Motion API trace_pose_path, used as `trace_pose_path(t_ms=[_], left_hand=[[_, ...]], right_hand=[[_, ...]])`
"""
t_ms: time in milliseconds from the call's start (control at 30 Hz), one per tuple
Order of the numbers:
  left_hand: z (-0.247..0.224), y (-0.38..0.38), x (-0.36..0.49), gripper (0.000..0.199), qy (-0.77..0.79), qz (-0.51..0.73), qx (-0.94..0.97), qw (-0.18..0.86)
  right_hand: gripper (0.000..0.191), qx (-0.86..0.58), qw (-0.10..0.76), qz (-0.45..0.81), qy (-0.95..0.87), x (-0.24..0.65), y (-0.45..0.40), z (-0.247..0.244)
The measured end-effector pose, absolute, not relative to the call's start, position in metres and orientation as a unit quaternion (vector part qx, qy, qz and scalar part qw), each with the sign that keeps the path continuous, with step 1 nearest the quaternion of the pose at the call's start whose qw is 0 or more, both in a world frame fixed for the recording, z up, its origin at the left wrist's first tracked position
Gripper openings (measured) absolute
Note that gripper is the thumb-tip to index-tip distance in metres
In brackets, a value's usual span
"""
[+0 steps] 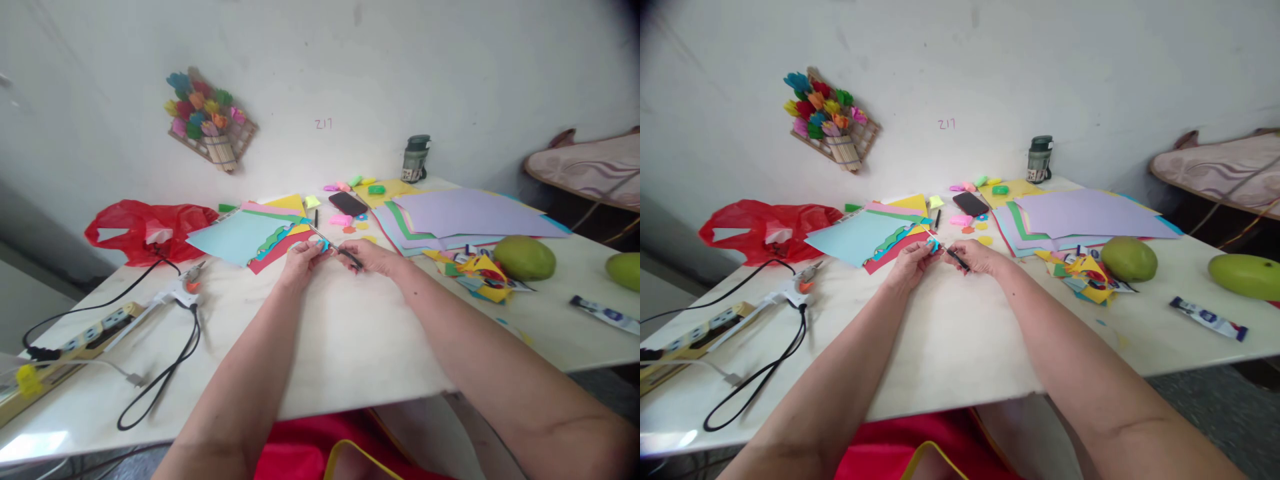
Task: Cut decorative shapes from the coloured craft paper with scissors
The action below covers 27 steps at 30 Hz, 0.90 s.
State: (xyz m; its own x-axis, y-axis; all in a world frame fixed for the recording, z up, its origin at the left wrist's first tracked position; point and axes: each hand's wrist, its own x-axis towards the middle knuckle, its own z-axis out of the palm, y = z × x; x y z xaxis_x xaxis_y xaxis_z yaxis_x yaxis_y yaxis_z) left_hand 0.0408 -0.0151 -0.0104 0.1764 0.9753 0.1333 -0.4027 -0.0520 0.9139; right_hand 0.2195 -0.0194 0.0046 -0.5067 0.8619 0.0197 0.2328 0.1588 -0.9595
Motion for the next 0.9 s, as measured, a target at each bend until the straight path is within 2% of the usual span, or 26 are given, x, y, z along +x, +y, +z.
trace_pose_path(t_ms=[500, 900], left_hand=[[-0.0116, -0.0141, 0.0407, 0.023, 0.308, 0.568, 0.448, 0.618], [-0.0151, -0.0108, 0.0388, 0.021, 0.304, 0.565, 0.452, 0.619]], right_hand=[[0.033, -0.413, 0.284, 0.492, -0.712, 0.2195, -0.0224, 0.0071], [0.029, -0.406, 0.288, 0.486, -0.718, 0.2191, -0.0176, 0.0019]])
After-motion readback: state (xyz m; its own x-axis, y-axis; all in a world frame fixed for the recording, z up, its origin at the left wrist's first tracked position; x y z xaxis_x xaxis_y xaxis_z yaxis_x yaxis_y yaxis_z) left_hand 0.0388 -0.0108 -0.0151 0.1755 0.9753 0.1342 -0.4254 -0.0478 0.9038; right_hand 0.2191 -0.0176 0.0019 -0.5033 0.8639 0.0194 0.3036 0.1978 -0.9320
